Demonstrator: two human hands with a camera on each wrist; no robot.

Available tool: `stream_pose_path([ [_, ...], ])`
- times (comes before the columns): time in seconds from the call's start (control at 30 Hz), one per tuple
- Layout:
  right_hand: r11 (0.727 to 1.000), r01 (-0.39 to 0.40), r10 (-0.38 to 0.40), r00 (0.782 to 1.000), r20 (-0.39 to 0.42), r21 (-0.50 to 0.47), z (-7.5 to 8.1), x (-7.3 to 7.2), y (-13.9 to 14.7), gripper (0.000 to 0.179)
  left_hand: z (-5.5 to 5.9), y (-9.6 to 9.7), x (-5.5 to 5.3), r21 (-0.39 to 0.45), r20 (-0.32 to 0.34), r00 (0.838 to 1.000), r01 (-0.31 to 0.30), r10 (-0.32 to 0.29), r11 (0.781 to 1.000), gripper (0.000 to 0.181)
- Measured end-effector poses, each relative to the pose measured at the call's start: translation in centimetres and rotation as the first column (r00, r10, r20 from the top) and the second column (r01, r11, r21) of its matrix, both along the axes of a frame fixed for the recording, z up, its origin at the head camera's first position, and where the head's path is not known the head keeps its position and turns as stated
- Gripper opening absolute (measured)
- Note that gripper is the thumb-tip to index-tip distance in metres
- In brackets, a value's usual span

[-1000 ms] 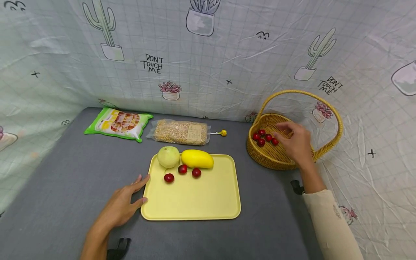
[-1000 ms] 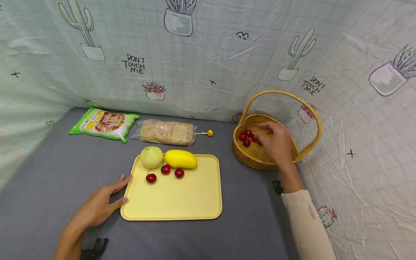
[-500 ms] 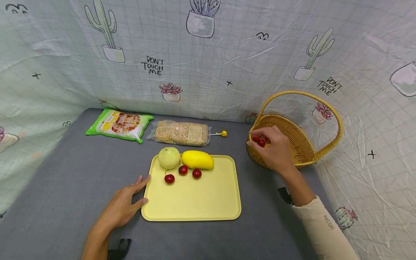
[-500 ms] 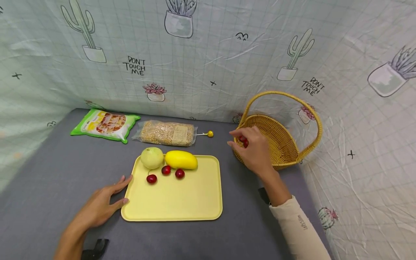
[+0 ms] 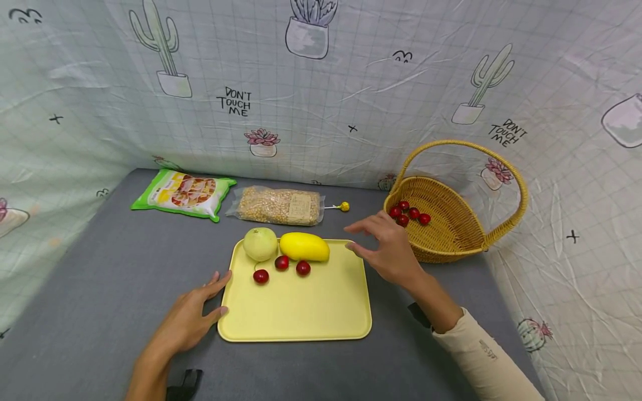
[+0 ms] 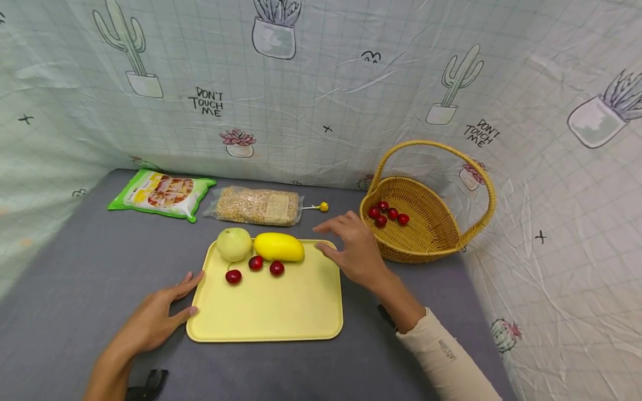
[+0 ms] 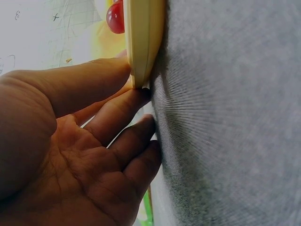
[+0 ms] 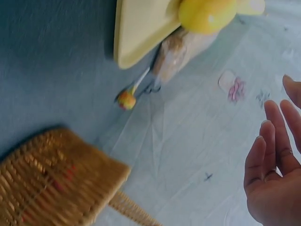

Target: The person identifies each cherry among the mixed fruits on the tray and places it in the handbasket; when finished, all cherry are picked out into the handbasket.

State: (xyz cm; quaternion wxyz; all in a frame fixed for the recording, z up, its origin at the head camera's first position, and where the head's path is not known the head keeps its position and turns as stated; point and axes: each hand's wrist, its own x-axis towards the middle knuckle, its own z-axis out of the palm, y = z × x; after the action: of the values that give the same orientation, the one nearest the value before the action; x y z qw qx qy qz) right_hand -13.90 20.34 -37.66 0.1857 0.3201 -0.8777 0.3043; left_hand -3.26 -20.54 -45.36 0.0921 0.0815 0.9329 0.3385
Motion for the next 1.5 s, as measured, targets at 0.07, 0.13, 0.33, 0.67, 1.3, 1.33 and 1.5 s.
stream_pose_path([
  [0.07,1.0,-0.015,0.015,1.0,0.01,0.016,-0.3,0.2,-0.6,0.03,0.0,0.0,0.0,0.0,-0.003,1.0,0.001,-0.001,1.0,0.077],
  [0.13,0.999,-0.029,0.028,0.999,0.024,0.035,-0.6,0.5,-1.2,0.03,-0.1,-0.1,-0.1,-0.001,-0.008,1.0,0.005,-0.005,1.0,0.077],
  [0.33,0.992,-0.079,0.069,0.992,0.104,0.095,-1.4,1.2,-2.8,0.032,-0.2,-0.2,-0.1,-0.002,-0.013,1.0,0.006,-0.006,1.0,0.077],
  [0.67,0.976,-0.134,0.088,0.964,0.252,0.171,-2.8,1.8,-4.9,0.037,0.1,0.0,0.0,0.0,0.001,1.0,0.0,0.0,1.0,0.076],
  [1.3,0.935,-0.162,0.066,0.953,0.295,0.314,-4.9,1.4,-7.8,0.028,0.0,-0.1,-0.1,0.007,-0.018,1.0,-0.001,0.001,1.0,0.075],
  [1.33,0.935,-0.162,0.066,0.954,0.291,0.316,-5.0,1.4,-7.8,0.028,0.0,-0.1,-0.1,0.007,-0.018,1.0,-0.001,0.001,1.0,0.075],
  [1.5,0.93,-0.158,0.063,0.958,0.28,0.332,-5.0,1.4,-7.6,0.028,0.0,-0.1,0.0,0.01,-0.018,1.0,-0.003,0.003,1.0,0.075],
])
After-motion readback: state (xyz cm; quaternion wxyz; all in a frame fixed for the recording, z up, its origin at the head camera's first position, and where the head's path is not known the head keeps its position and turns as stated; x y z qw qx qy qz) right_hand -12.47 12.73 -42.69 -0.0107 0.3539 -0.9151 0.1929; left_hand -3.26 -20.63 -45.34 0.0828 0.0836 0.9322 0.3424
